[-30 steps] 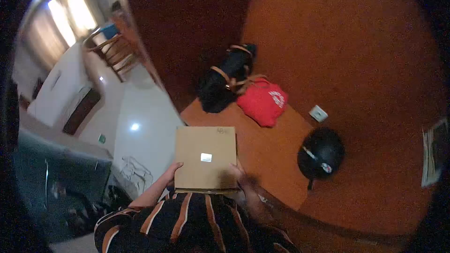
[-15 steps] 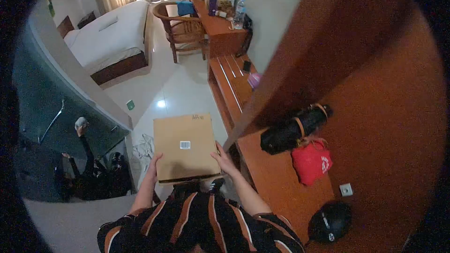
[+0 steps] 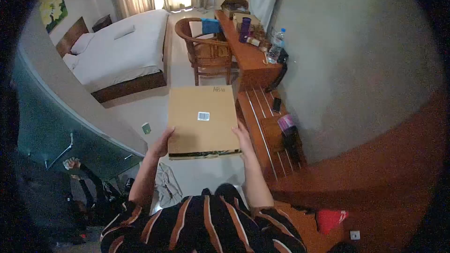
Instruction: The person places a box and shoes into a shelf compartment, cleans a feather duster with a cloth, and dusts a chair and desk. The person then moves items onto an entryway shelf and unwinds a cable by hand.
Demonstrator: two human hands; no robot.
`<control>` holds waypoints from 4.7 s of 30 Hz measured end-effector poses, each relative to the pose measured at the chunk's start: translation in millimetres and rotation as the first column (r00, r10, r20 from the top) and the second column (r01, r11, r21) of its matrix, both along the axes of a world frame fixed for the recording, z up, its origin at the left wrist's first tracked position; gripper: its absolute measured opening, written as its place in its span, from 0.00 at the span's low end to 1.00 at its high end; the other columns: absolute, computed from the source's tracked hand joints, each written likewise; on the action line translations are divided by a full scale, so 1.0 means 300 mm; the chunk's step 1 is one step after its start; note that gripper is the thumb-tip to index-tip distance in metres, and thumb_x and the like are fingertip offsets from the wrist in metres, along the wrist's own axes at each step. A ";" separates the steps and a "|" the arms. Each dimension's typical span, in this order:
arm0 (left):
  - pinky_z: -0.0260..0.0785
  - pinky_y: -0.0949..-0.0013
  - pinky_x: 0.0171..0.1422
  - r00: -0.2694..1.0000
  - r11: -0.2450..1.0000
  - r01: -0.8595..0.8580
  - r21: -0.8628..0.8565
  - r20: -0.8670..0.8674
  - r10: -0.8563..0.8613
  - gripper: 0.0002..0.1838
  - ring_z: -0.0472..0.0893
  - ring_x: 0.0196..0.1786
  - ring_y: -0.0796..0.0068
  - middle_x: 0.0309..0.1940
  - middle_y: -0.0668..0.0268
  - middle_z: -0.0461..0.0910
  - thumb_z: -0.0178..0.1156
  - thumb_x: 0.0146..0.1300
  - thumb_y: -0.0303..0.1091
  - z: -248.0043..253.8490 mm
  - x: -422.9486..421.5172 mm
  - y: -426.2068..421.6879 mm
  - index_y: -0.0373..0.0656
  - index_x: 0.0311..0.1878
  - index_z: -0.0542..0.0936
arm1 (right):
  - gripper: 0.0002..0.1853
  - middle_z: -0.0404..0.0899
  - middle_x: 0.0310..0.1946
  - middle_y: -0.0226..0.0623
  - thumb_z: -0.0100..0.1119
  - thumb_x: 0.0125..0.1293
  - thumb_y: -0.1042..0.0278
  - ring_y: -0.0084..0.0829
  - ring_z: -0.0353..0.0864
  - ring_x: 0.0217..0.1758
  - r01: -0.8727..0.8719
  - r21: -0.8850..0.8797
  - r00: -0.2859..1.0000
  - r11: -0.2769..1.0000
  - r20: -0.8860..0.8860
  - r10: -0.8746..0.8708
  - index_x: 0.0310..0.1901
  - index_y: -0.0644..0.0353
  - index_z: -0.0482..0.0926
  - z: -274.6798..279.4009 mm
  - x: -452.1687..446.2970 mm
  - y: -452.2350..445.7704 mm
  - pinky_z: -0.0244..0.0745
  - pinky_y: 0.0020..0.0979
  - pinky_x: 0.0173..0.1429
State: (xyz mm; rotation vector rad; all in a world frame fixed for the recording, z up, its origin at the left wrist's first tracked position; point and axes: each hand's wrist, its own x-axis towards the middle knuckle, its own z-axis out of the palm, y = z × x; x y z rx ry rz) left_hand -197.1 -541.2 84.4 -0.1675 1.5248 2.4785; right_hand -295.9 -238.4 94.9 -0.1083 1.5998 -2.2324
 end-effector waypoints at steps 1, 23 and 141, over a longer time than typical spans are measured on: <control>0.46 0.59 0.72 1.000 1.000 -0.012 0.004 0.005 0.012 0.42 0.49 0.73 0.65 0.72 0.65 0.46 0.51 0.63 0.56 -0.004 -0.061 -0.031 0.53 0.73 0.43 | 0.31 0.68 0.60 0.43 0.52 0.64 0.62 0.32 0.68 0.63 -0.012 0.004 1.000 1.000 0.005 0.012 0.66 0.65 0.59 0.024 -0.066 -0.032 0.62 0.29 0.64; 0.70 0.60 0.58 0.939 0.929 -0.337 0.152 -0.013 0.343 0.33 0.72 0.58 0.62 0.55 0.56 0.70 0.52 0.60 0.52 0.131 -1.590 -0.571 0.45 0.65 0.60 | 0.29 0.70 0.58 0.38 0.52 0.67 0.54 0.29 0.68 0.60 -0.117 0.255 0.955 0.960 -0.236 0.179 0.62 0.66 0.65 0.213 -1.730 -0.631 0.60 0.28 0.63; 0.56 0.62 0.67 0.955 0.925 0.282 -0.257 -0.021 -0.297 0.39 0.68 0.62 0.64 0.60 0.59 0.70 0.31 0.68 0.64 -0.388 -4.629 -0.487 0.37 0.63 0.67 | 0.34 0.50 0.68 0.48 0.60 0.61 0.52 0.46 0.48 0.72 0.675 0.146 0.667 0.723 0.297 -0.683 0.64 0.59 0.61 -0.250 -3.548 -0.353 0.50 0.48 0.71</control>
